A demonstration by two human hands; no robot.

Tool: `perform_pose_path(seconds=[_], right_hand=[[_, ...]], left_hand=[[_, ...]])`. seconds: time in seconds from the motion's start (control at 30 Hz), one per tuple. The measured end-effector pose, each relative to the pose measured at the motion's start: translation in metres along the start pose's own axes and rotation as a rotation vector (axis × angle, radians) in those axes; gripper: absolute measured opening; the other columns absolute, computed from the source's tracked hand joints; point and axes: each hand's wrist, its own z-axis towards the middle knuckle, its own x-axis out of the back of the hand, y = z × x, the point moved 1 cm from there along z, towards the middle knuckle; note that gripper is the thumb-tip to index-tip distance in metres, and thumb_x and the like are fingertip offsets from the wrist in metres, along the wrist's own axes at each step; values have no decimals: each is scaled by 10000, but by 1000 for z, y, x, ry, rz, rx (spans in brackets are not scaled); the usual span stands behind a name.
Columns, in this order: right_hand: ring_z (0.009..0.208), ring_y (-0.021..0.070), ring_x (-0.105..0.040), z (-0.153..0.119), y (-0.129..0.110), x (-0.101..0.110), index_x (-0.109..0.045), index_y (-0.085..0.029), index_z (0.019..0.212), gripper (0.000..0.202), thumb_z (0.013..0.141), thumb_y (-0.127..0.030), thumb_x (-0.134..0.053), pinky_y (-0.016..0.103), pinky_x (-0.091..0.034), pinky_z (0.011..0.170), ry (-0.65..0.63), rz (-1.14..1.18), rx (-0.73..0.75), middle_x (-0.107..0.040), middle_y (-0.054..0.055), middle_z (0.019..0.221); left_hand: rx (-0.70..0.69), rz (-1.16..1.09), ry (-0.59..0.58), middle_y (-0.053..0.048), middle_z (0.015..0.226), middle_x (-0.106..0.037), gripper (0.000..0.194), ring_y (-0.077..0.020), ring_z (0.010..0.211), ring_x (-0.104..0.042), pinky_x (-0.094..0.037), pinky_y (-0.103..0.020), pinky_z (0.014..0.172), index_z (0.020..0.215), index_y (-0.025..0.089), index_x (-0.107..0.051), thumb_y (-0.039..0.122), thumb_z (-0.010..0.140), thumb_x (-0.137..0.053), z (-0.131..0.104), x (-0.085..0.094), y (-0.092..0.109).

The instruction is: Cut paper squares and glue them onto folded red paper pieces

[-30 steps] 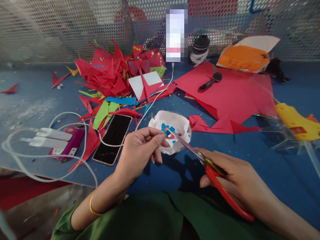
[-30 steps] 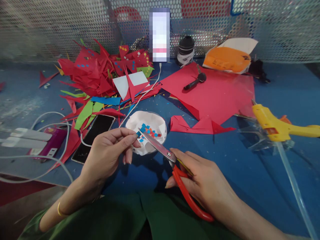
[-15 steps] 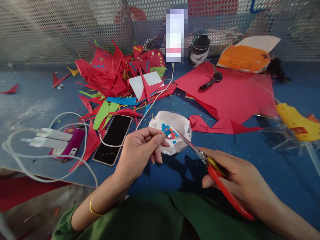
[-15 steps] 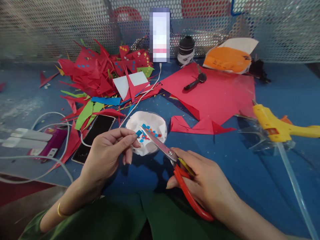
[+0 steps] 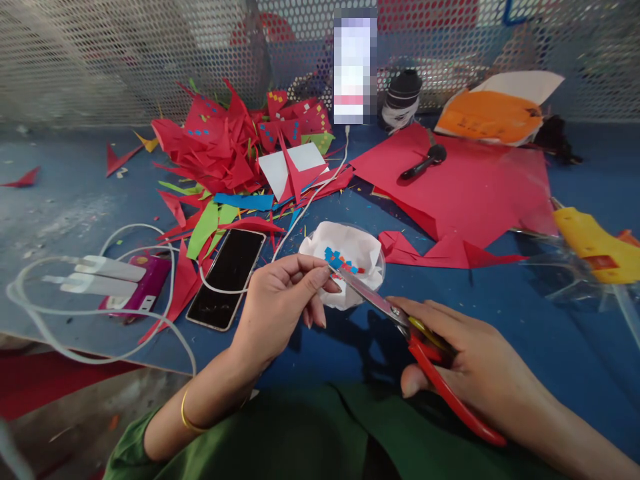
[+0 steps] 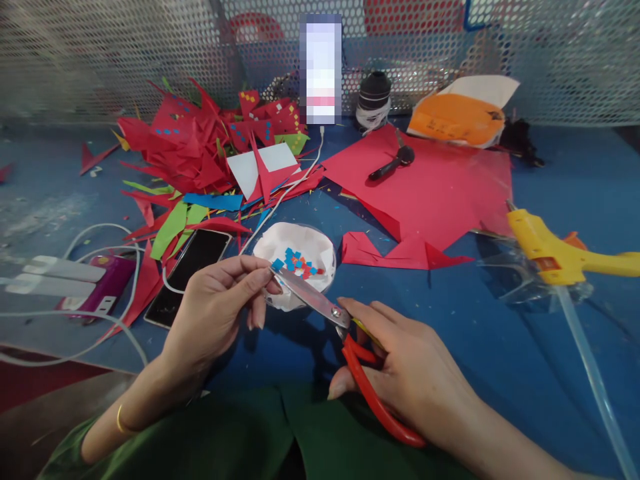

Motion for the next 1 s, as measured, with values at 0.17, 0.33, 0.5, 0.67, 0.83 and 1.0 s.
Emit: perform_pose_path(seconds=[0.17, 0.33, 0.5, 0.67, 0.83, 1.0], right_hand=[[658, 148, -637, 0, -2, 0, -620, -309, 1284, 498, 824, -480, -702, 226, -516, 628, -14, 48, 15, -658, -38, 763], [673, 136, -645, 2, -6, 3, -614, -319, 1286, 453, 847, -392, -696, 212, -510, 641, -64, 80, 1, -682, -47, 770], [672, 149, -647, 2, -7, 3, -625, -308, 1277, 385, 902, -396, -627, 228, -507, 640, -94, 97, -12, -685, -39, 711], [634, 149, -641, 1, -8, 3, -664, -303, 1216, 344, 916, -458, -597, 233, -497, 610, -80, 115, -21, -677, -34, 683], [649, 145, -658, 3, -11, 6, -695, -292, 1134, 292, 906, -452, -609, 218, -501, 618, -100, 153, -53, -692, -36, 699], [640, 144, -666, 6, -13, 9, -702, -282, 1087, 250, 922, -423, -577, 216, -504, 614, -107, 165, -77, -711, -34, 710]], left_hand=[[1, 10, -5, 7, 685, -711, 109, -44, 379, -569, -378, -132, 372, 836, 146, -672, 238, 890, -651, 0, 0, 0], [-4, 23, -10, 6, 681, -710, 106, -44, 383, -571, -373, -137, 376, 835, 146, -672, 236, 888, -652, 0, 0, 0], [-15, 35, -11, 9, 691, -711, 98, -43, 388, -570, -371, -141, 376, 839, 152, -676, 227, 893, -645, -1, 0, 1], [-18, 39, -9, 7, 694, -716, 96, -41, 392, -571, -369, -142, 381, 835, 153, -680, 226, 891, -654, -1, 0, 1], [-16, -2, -23, -19, 718, -740, 182, -52, 380, -572, -370, -156, 378, 874, 151, -691, 308, 930, -617, -1, 1, 0], [-23, -39, -32, -19, 732, -745, 228, -52, 380, -576, -367, -153, 377, 868, 156, -683, 350, 947, -592, -2, 2, -1]])
